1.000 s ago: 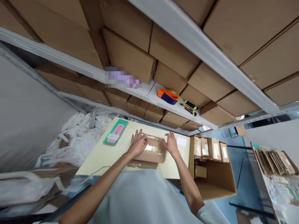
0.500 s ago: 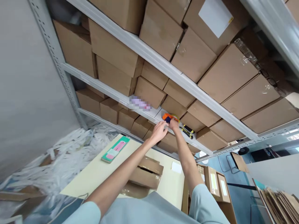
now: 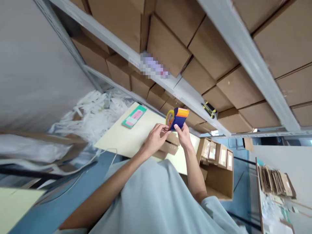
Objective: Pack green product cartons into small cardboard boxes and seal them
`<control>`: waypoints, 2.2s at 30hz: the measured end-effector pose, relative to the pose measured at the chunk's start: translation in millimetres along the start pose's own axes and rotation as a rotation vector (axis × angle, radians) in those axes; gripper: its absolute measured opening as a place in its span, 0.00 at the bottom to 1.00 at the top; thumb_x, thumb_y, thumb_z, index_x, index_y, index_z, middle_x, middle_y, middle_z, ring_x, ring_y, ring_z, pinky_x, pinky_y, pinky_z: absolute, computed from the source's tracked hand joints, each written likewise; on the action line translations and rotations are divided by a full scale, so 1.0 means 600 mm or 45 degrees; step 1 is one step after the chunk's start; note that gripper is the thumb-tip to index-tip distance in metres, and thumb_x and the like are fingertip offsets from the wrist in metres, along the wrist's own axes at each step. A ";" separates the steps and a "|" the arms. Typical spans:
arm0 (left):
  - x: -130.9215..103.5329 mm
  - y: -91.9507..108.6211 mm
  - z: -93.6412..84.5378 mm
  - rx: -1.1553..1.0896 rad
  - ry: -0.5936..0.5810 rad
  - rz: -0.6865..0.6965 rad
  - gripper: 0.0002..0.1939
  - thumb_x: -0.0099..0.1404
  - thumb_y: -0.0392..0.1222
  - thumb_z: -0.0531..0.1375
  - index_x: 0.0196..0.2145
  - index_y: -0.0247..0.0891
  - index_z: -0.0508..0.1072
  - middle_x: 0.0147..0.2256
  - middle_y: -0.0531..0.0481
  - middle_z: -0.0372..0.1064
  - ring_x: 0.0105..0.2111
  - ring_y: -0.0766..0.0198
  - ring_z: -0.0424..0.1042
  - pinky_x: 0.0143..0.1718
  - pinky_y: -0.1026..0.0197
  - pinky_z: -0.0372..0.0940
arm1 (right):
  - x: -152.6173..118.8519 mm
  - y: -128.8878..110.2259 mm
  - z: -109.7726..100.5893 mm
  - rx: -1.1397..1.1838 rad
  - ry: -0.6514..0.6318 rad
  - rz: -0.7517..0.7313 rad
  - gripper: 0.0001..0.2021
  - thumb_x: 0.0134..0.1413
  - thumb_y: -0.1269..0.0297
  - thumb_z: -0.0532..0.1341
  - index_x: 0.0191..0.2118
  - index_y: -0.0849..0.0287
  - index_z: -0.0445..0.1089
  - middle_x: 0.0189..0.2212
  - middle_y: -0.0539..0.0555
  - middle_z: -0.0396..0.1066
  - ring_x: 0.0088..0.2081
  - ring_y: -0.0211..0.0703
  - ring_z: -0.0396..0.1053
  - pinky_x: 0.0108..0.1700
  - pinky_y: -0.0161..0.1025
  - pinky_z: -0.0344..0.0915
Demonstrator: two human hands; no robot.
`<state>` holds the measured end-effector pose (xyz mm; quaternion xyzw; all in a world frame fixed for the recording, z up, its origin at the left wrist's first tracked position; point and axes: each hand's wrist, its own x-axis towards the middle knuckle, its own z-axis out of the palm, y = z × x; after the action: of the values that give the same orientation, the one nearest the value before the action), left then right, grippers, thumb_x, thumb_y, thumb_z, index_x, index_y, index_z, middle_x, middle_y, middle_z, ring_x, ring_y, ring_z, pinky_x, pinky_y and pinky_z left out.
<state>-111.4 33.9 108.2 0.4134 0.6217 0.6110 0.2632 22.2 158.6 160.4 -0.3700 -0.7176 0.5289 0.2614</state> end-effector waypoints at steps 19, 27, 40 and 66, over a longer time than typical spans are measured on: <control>-0.042 0.086 -0.129 -0.083 -0.110 -0.192 0.16 0.76 0.54 0.65 0.54 0.46 0.83 0.52 0.44 0.83 0.48 0.52 0.82 0.47 0.52 0.78 | -0.176 -0.017 0.049 -0.004 -0.061 0.213 0.33 0.67 0.28 0.70 0.58 0.53 0.74 0.50 0.57 0.82 0.51 0.54 0.82 0.59 0.51 0.81; 0.018 0.096 -0.142 -0.104 -0.310 -0.348 0.14 0.67 0.56 0.75 0.39 0.44 0.86 0.37 0.47 0.80 0.36 0.55 0.76 0.38 0.55 0.73 | -0.211 -0.021 0.019 -0.166 -0.221 0.238 0.33 0.68 0.31 0.71 0.63 0.52 0.74 0.54 0.57 0.83 0.51 0.52 0.80 0.57 0.48 0.80; -0.061 0.041 -0.104 -0.054 -0.067 -0.573 0.11 0.66 0.53 0.72 0.36 0.42 0.85 0.31 0.49 0.79 0.30 0.60 0.72 0.33 0.59 0.71 | -0.194 -0.015 -0.037 -0.353 -0.630 0.368 0.25 0.72 0.36 0.69 0.54 0.54 0.76 0.43 0.53 0.81 0.40 0.48 0.77 0.43 0.43 0.75; -0.076 -0.211 -0.012 -0.424 0.541 -1.105 0.11 0.60 0.46 0.73 0.33 0.37 0.79 0.29 0.51 0.76 0.31 0.63 0.77 0.40 0.59 0.81 | 0.025 0.108 -0.108 -0.332 -1.261 0.888 0.33 0.61 0.29 0.73 0.48 0.58 0.74 0.37 0.52 0.80 0.35 0.43 0.76 0.36 0.38 0.74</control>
<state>-117.9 2.9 -23.1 -0.0638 0.6701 0.6068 0.4227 79.5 218.0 118.2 -0.3223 -0.6492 0.6001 -0.3384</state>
